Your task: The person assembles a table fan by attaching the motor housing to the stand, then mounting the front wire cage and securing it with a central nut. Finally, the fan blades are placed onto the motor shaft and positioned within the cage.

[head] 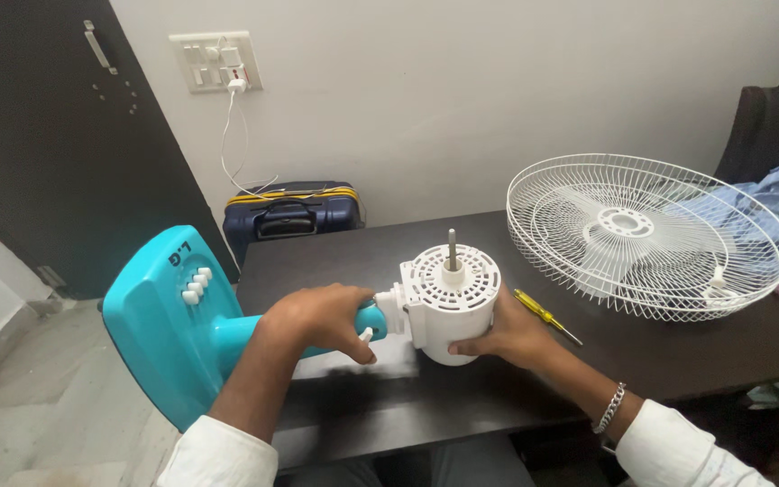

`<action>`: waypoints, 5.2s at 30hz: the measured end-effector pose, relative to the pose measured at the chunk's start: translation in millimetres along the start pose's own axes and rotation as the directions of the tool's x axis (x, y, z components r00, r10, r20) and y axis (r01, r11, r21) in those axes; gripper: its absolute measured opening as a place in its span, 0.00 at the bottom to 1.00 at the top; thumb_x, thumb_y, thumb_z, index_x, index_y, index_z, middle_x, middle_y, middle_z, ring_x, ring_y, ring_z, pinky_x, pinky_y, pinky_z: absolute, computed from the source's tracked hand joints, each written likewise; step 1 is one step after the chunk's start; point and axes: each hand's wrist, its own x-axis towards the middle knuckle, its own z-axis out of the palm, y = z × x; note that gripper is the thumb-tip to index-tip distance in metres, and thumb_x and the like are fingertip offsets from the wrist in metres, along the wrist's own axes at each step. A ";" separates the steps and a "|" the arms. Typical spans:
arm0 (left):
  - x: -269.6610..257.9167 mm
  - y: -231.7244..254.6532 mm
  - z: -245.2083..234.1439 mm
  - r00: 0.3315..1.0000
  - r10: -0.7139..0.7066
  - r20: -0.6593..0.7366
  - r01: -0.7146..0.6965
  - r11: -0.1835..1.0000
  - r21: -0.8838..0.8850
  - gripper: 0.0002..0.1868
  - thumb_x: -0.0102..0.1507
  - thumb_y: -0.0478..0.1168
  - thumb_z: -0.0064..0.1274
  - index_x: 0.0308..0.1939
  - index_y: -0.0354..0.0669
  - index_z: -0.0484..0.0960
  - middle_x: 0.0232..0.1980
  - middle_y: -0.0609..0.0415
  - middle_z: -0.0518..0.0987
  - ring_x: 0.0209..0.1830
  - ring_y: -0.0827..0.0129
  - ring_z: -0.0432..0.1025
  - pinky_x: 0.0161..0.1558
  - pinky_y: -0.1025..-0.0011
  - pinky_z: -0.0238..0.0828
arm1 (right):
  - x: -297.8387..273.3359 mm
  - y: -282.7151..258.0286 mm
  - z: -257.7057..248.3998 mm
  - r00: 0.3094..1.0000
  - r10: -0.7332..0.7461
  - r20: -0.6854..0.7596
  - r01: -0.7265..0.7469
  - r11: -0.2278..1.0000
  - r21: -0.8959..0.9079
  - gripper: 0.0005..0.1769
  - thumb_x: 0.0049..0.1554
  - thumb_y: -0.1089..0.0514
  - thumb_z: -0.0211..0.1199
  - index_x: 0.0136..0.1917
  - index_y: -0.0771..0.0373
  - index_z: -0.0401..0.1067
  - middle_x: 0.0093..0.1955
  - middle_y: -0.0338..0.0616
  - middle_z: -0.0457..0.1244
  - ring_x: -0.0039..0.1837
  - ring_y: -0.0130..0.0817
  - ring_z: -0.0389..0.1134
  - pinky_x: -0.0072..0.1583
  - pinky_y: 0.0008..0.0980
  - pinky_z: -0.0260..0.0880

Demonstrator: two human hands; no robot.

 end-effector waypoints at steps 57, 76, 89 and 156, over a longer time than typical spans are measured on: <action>48.5 -28.3 -7.2 0.549 0.581 -0.601 -0.137 0.772 0.621 0.23 0.49 0.44 0.67 0.47 0.52 0.79 0.39 0.59 0.81 0.40 0.62 0.78 0.44 0.54 0.73 | 3.6 14.1 -24.7 0.987 -0.064 0.149 0.046 0.992 0.119 0.47 0.29 0.66 0.79 0.64 0.63 0.71 0.56 0.44 0.72 0.62 0.36 0.72 0.65 0.39 0.72; 70.6 -43.1 7.9 0.244 0.700 -0.672 -0.184 0.713 0.676 0.13 0.62 0.37 0.58 0.51 0.52 0.78 0.50 0.61 0.80 0.55 0.69 0.75 0.72 0.51 0.63 | -4.9 7.7 -18.5 0.555 -0.824 0.112 0.762 0.450 -0.466 0.68 0.34 0.50 0.86 0.77 0.45 0.44 0.77 0.54 0.50 0.78 0.62 0.51 0.72 0.57 0.64; 91.0 -64.3 81.9 0.354 0.469 -0.809 -0.233 0.882 0.410 0.26 0.62 0.32 0.52 0.65 0.48 0.72 0.56 0.48 0.75 0.60 0.54 0.73 0.68 0.43 0.65 | -16.6 1.5 4.5 0.566 -0.725 0.392 0.695 0.164 -0.700 0.46 0.43 0.53 0.77 0.71 0.28 0.64 0.77 0.38 0.53 0.79 0.44 0.52 0.74 0.43 0.62; 90.6 -2.6 115.6 0.982 -0.139 -0.124 -0.182 -0.568 -0.803 0.38 0.57 0.68 0.52 0.62 0.50 0.68 0.53 0.46 0.79 0.54 0.58 0.77 0.57 0.56 0.77 | -34.3 57.5 -288.8 0.877 0.120 -0.465 -0.474 0.367 -0.800 0.16 0.55 0.48 0.73 0.56 0.51 0.83 0.55 0.46 0.74 0.57 0.43 0.76 0.59 0.44 0.75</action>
